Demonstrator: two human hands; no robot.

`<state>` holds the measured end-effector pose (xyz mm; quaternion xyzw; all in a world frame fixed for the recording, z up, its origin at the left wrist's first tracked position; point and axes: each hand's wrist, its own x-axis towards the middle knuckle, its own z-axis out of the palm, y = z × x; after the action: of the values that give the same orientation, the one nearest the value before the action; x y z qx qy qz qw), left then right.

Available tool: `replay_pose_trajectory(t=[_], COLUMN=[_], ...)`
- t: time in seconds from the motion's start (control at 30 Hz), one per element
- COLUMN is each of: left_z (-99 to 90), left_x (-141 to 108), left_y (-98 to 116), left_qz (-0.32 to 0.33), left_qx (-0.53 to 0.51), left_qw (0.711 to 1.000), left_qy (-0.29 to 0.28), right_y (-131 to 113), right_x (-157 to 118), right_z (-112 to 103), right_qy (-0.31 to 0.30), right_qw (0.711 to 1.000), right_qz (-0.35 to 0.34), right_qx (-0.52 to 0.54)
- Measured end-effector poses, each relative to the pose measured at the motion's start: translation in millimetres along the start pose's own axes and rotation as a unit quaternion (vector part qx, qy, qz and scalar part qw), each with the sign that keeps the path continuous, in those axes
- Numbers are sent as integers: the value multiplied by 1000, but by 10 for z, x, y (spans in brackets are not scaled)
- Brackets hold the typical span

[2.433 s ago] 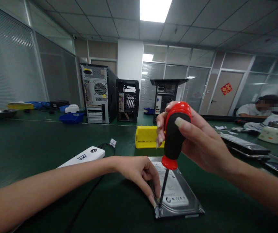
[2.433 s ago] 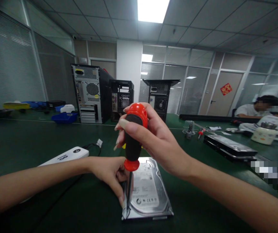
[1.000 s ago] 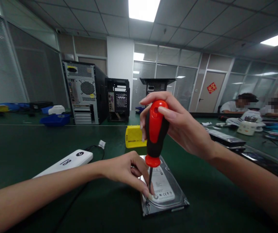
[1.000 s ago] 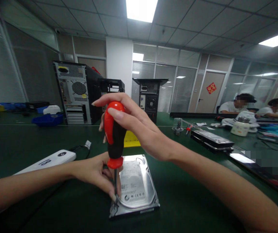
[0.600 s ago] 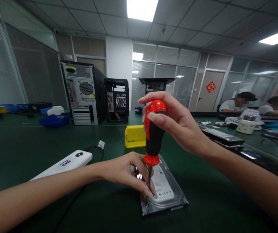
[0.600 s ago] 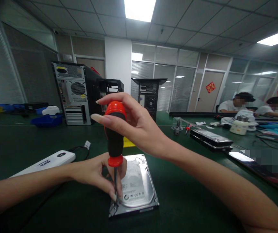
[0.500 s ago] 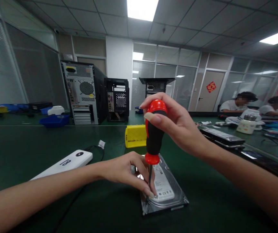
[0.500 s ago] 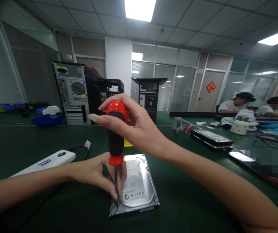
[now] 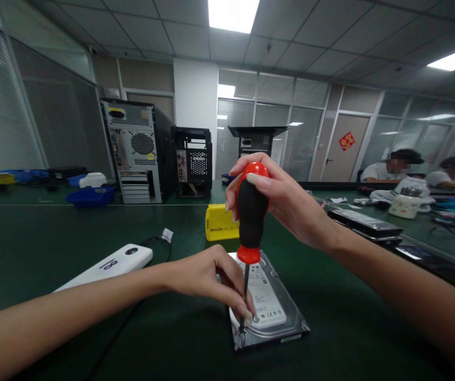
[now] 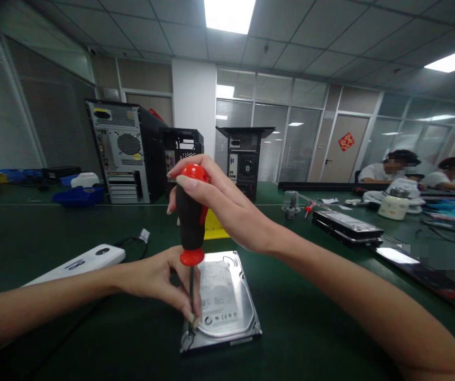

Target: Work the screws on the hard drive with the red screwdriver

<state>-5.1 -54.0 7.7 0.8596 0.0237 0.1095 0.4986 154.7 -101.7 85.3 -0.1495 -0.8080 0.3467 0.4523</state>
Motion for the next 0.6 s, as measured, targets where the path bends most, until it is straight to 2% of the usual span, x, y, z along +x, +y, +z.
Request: replay_pose_trajectory(t=[0.27,0.6], left_z=[-2,13], left_x=[3,-9], left_y=[-12,-45], left_qz=[-11,-69], left_qx=[-5,-77], left_qw=[1000,995], left_qy=[-2,13], right_y=[-20,31], right_x=[-15,-28], right_z=[3,25], right_qy=[19,81], right_qw=[998,994], right_qz=[-27,1], right_qx=[-53,-79])
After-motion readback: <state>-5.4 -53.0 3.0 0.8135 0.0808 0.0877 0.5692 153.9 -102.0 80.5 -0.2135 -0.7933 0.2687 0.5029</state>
